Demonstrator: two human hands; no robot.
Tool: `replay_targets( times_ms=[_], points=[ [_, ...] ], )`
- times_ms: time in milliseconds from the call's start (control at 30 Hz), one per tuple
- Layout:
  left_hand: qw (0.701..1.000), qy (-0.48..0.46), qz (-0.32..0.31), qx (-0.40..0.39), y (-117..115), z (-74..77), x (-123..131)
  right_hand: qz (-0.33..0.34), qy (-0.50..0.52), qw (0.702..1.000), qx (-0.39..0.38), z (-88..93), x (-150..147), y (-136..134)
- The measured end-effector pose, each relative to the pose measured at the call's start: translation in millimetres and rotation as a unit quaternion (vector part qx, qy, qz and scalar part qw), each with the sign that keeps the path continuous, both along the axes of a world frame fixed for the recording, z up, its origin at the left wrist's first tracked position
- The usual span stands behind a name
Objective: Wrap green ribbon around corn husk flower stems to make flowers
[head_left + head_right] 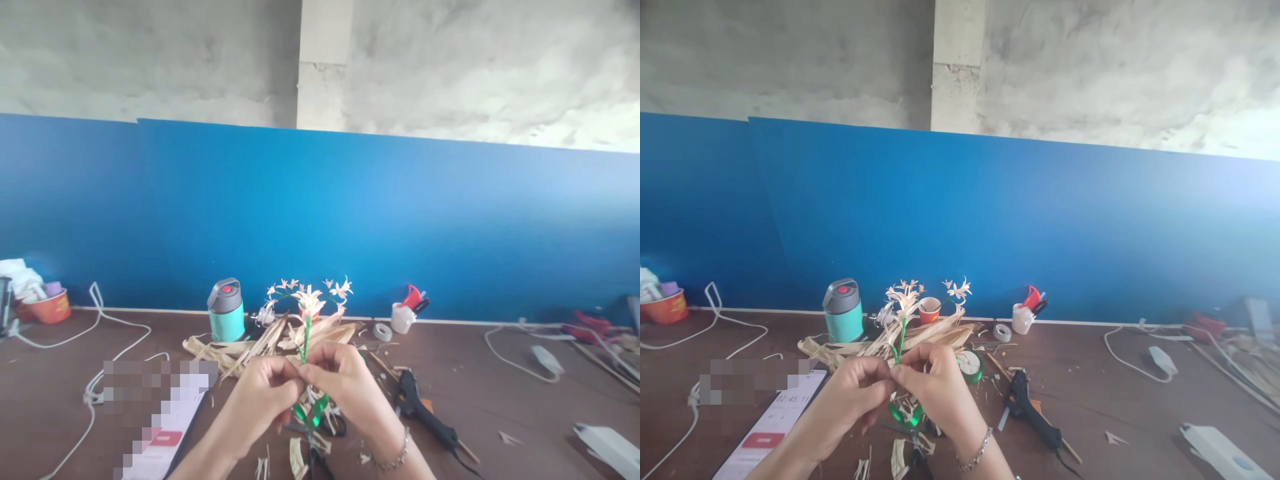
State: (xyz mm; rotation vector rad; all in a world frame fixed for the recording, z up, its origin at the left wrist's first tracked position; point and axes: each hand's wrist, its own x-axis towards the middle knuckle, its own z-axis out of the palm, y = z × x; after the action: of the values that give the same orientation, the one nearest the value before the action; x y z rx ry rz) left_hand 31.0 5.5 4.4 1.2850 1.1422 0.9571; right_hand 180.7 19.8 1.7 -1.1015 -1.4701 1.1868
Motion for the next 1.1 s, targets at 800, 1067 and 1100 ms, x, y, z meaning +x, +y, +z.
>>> replay_targets(
  times_ms=[800, 1067, 1100],
  points=[
    [0.997, 0.009, -0.045, 0.058, -1.5, 0.8, -1.6, 0.109, 0.143, 0.982, -0.064, -0.7, 3.8, 3.0],
    [0.998, 0.044, -0.013, 0.031, -2.9, -4.1, 1.7, 0.035, 0.042, 0.998, -0.044, -0.6, 1.1, 1.4],
    [0.999, 0.035, -0.017, 0.025, -2.8, -4.1, 1.8, 0.039, 0.044, 0.997, -0.043, 0.2, 1.5, 1.0]
  ],
)
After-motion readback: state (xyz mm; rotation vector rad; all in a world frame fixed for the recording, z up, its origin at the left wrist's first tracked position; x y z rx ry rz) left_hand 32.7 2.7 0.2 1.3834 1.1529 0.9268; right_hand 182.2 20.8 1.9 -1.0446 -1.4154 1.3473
